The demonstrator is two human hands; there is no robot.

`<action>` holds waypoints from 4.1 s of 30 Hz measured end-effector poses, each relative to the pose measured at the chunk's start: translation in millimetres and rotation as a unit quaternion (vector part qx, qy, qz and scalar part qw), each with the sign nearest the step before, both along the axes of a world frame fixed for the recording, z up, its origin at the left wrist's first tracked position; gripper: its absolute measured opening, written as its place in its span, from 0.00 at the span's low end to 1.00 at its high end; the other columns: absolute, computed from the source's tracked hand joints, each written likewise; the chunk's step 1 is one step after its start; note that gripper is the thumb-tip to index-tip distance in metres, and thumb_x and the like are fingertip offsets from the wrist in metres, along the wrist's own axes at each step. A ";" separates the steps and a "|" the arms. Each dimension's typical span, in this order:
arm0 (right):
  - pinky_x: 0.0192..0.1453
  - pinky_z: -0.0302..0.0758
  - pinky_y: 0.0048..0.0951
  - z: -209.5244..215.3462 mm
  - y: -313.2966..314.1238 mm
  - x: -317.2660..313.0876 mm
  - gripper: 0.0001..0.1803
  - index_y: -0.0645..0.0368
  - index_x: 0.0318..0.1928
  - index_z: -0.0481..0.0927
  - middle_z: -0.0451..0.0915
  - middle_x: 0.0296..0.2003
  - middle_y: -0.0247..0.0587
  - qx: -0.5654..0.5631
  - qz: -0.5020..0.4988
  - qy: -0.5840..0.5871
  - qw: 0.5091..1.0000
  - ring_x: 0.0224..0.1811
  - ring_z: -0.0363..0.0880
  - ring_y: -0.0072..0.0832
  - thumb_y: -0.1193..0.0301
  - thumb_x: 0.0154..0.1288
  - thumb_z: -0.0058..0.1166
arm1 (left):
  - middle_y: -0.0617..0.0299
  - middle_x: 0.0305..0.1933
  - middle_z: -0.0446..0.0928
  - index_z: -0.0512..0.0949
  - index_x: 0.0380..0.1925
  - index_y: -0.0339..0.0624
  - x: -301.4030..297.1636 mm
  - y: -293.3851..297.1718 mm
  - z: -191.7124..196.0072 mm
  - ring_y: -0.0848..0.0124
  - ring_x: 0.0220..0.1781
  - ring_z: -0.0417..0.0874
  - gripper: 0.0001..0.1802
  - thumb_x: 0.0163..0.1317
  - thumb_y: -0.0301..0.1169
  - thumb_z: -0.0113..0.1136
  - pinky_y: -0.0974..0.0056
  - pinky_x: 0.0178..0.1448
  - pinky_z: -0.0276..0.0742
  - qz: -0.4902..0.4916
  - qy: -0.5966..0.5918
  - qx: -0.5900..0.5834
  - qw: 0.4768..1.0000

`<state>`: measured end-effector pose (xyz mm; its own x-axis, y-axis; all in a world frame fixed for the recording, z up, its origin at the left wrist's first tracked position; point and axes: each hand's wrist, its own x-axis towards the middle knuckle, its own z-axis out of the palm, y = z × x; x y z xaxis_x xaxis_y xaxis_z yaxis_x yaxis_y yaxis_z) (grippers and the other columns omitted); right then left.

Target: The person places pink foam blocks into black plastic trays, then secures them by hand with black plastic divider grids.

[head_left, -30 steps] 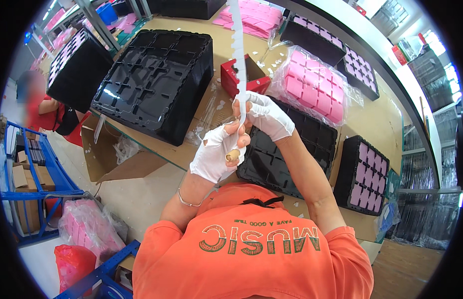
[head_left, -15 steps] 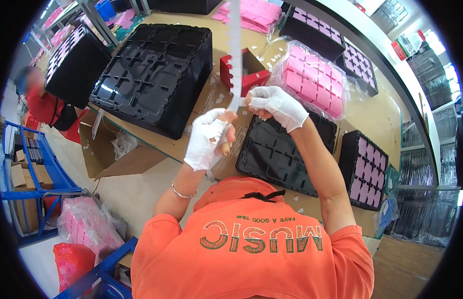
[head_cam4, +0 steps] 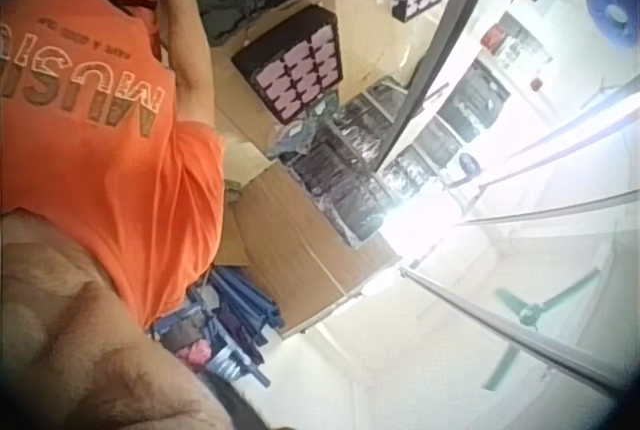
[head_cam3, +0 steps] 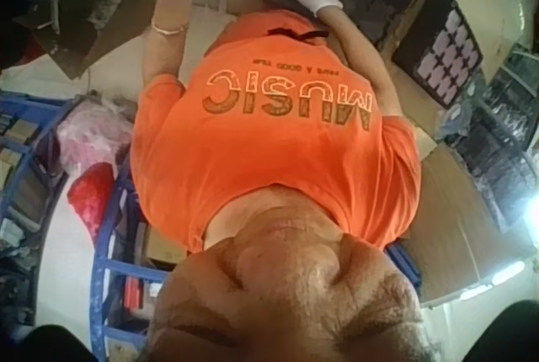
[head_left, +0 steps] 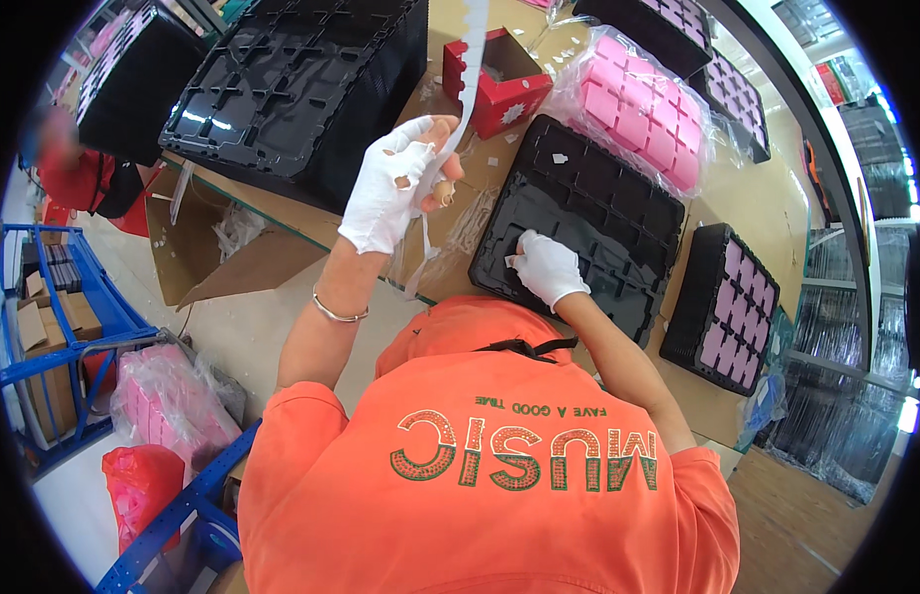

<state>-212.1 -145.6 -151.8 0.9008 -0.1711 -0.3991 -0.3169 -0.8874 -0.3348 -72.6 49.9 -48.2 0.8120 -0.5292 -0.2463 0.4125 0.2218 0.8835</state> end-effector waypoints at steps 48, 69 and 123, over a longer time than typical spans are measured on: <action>0.24 0.60 0.18 143.6 -87.4 57.0 0.15 0.60 0.36 0.81 0.72 0.23 0.25 0.487 -0.174 -0.137 0.845 0.21 0.66 0.13 0.60 0.63 0.61 | 0.65 0.33 0.77 0.71 0.55 0.35 5.5 -2.9 -2.0 0.77 0.28 0.78 0.23 0.60 0.27 0.64 0.72 0.32 0.74 0.049 -0.031 -0.020 0.998; 0.51 0.78 0.45 0.6 -268.3 -10.2 0.30 0.59 0.42 0.85 0.83 0.44 0.54 -0.168 -0.261 0.127 0.942 0.48 0.82 0.49 0.45 0.56 0.56 | 0.66 0.23 0.72 0.68 0.57 0.33 21.0 -16.3 -10.0 0.78 0.15 0.72 0.34 0.68 0.55 0.51 0.73 0.18 0.66 -0.055 0.117 -0.118 0.984; 0.36 0.73 0.34 15.8 -140.6 -181.7 0.17 0.63 0.32 0.83 0.82 0.26 0.46 0.090 -0.347 -0.029 0.933 0.29 0.80 0.32 0.59 0.59 0.61 | 0.49 0.60 0.74 0.70 0.59 0.31 -20.6 30.6 -62.8 0.59 0.61 0.75 0.27 0.63 0.31 0.64 0.60 0.67 0.65 0.208 -0.500 0.354 0.763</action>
